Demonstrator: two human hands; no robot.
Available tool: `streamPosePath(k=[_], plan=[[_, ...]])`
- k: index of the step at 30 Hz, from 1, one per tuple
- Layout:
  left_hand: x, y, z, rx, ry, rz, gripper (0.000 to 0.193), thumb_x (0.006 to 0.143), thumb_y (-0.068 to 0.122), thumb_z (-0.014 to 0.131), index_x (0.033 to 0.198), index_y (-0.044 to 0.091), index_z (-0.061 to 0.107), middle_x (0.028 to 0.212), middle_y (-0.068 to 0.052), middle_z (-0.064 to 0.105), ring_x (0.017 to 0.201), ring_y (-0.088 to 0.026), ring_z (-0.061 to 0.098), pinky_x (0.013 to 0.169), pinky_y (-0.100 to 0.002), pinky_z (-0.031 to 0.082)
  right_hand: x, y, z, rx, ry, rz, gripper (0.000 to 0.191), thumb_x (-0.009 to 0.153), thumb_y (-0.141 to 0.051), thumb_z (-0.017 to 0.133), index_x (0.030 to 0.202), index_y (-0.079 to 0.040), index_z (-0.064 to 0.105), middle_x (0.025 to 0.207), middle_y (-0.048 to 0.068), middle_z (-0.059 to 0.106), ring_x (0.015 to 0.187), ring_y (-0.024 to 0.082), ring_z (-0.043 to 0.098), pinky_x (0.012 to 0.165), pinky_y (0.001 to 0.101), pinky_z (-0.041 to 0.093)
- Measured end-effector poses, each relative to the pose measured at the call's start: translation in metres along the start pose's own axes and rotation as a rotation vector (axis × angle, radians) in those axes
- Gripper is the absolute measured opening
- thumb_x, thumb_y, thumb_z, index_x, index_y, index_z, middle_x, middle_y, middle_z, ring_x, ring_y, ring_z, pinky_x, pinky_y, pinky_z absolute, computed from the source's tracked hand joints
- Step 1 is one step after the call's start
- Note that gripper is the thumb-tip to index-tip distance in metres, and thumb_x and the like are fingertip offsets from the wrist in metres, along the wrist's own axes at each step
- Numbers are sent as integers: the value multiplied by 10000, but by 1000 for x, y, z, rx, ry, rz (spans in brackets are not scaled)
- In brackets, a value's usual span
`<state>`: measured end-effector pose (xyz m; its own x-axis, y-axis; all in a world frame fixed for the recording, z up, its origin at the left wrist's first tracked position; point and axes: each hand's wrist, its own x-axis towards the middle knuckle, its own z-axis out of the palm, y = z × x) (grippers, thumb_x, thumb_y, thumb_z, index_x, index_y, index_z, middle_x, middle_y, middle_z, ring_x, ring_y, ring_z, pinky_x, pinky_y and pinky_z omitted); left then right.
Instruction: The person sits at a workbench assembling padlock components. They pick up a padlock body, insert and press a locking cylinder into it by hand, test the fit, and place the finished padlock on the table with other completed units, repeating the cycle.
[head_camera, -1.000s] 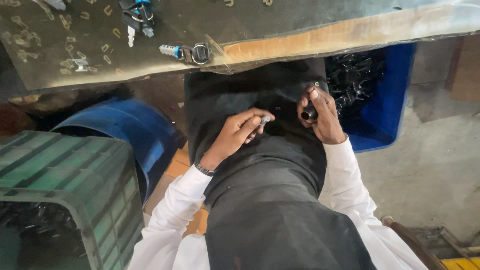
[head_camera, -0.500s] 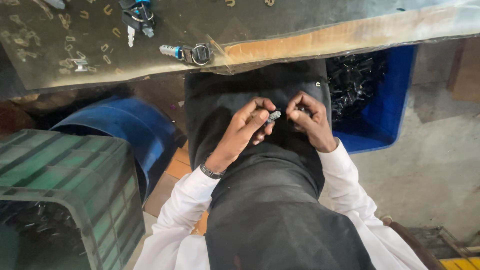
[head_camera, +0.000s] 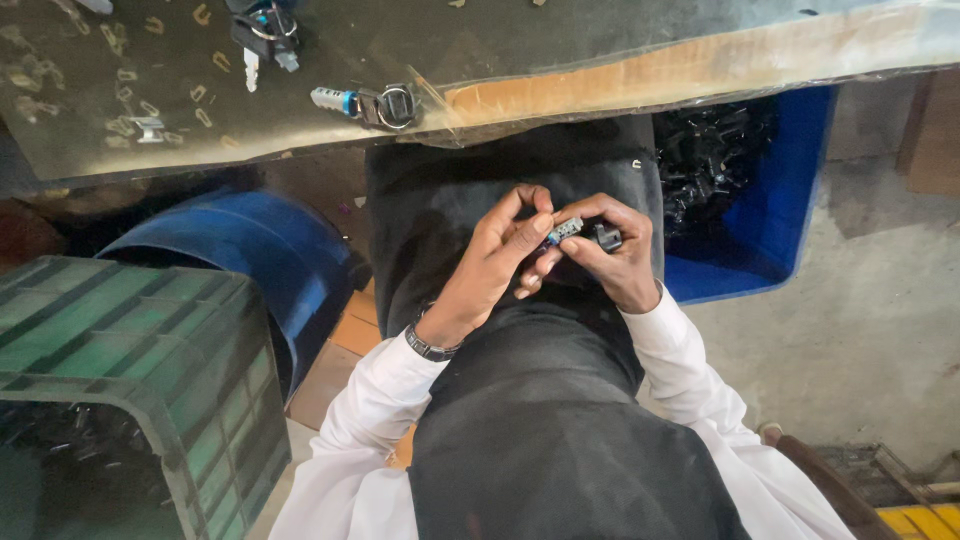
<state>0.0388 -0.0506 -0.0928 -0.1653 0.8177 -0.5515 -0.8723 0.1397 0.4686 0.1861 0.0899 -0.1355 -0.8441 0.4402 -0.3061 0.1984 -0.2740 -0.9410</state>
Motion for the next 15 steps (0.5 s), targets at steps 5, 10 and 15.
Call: streamPosePath(k=[5,10,15], plan=[[-1,1,3,44,16,-4,218,1087,334,551,1130,136,472,763,15,539,587,-36,461,486,-186,342,0,1,-1,6,-2,-20,212,932,-118,776,1077,14,696,1033,84,706,944,126,682,859,264,538],[-1,-2,4,91,-1,66,316,1110,426,483,1139,111,483,802,-12,578,621,-49,506,524,-199,396,-1,1,1,171,30,52,235,900,-176,779,1030,-4,685,974,65,694,826,124,697,774,258,548],[-6,-2,5,258,-3,223,324,1072,353,587,1210,70,507,916,-34,633,743,-58,574,640,-213,478,-3,3,1,32,79,-57,255,916,-210,769,1031,6,694,1001,71,686,914,124,646,842,258,507]])
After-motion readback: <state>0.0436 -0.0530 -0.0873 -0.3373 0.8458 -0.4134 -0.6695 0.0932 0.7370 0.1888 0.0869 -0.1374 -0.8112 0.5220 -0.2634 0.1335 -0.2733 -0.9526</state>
